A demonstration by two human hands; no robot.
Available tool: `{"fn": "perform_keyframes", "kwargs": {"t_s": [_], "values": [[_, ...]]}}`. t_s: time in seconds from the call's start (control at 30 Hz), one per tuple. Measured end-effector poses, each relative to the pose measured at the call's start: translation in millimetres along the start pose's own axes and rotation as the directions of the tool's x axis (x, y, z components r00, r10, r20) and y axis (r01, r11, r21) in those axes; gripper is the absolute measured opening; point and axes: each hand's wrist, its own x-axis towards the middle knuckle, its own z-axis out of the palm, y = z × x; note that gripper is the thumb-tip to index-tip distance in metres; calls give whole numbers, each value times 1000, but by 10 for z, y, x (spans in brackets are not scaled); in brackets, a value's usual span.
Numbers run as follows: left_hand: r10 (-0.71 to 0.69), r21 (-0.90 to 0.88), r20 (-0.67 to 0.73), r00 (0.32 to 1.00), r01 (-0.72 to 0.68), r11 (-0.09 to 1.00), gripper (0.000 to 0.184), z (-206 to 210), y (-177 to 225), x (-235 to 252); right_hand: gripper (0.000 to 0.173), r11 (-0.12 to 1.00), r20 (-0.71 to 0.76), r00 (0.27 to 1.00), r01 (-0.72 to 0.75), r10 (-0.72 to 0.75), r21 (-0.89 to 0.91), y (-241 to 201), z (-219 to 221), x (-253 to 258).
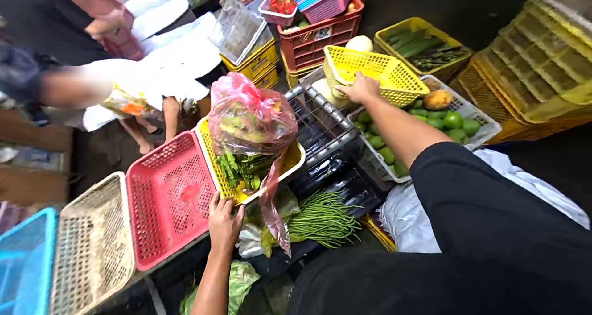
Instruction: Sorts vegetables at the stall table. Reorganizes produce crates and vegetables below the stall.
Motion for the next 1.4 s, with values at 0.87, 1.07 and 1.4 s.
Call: {"fn": "perform_keyframes", "kwargs": {"t_s": [0.87,1.07,1.4], "values": [[-119,-97,8,993,120,988,25,-21,99,46,40,747,418,810,563,-412,-354,976,-215,-1150],[-116,-91,44,992,120,989,26,-17,113,70,46,723,474,690,675,-547,-148,382,147,-1301],[-81,-10,91,993,82,997,23,-121,-17,38,34,369,530,404,912,-745,-177,403,108,-1041]]}}
